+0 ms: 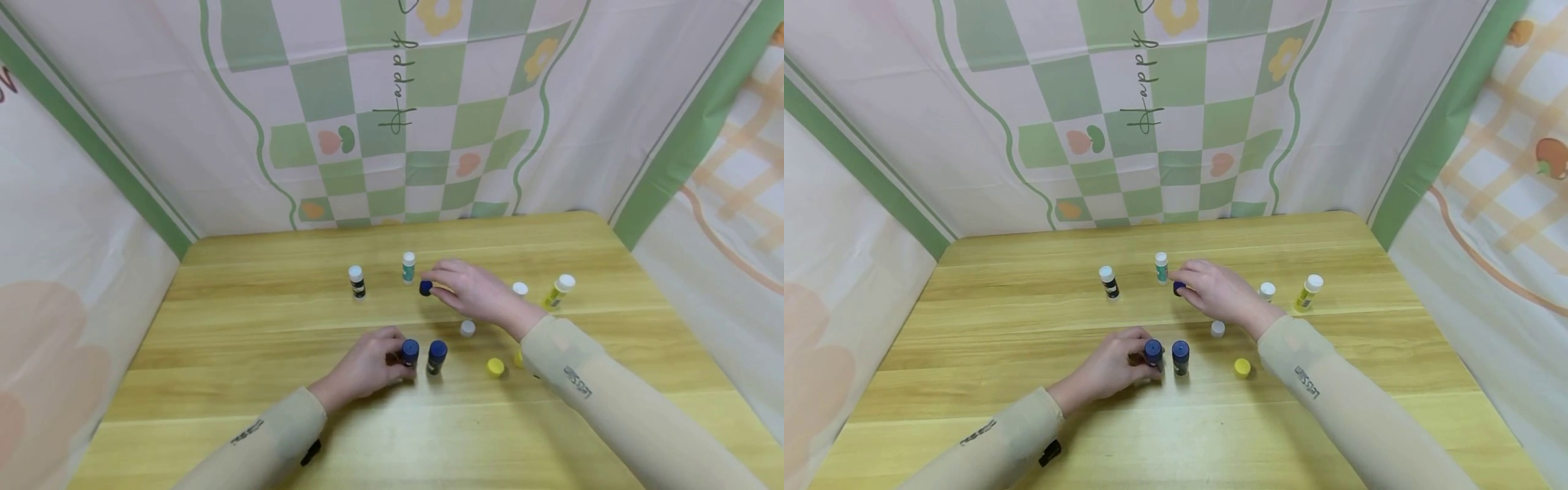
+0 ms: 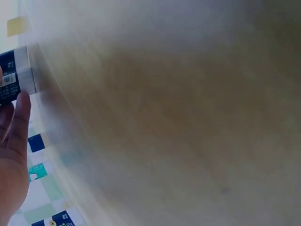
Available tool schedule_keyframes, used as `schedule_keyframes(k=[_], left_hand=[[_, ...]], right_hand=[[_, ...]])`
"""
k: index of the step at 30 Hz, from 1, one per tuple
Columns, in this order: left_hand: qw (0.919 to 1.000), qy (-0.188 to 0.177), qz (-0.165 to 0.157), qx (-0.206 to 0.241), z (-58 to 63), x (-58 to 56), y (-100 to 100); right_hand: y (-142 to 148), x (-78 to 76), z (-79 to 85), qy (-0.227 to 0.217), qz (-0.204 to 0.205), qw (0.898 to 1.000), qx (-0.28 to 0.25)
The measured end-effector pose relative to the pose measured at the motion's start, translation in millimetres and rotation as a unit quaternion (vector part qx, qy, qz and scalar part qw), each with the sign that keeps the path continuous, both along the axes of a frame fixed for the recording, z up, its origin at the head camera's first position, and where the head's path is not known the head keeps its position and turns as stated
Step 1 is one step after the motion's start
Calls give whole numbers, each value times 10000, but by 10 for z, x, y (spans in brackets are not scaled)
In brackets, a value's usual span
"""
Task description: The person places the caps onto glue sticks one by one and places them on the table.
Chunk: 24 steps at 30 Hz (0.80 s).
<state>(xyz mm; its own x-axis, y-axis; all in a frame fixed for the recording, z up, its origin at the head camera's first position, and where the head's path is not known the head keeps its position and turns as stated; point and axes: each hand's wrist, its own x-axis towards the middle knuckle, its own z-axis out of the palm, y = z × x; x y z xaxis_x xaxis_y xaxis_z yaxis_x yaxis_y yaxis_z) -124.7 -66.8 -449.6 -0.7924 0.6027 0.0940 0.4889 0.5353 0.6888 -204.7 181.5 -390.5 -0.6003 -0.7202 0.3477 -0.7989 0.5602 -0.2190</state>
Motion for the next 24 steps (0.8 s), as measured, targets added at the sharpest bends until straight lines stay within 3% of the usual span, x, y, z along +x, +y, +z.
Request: schedule_keyframes(k=[16,21,24], left_hand=[[9983,-516,74,-249,15,-60,-164],[9993,-303,109,-214,26,-93,-247],[9993,-106,349,-124,37,-110,-281]], right_hand=[[-9,-26,-26,-47,-19,9998,185],[-9,-28,-34,-53,-13,9997,236],[-6,-30,-46,-48,-15,9997,240]])
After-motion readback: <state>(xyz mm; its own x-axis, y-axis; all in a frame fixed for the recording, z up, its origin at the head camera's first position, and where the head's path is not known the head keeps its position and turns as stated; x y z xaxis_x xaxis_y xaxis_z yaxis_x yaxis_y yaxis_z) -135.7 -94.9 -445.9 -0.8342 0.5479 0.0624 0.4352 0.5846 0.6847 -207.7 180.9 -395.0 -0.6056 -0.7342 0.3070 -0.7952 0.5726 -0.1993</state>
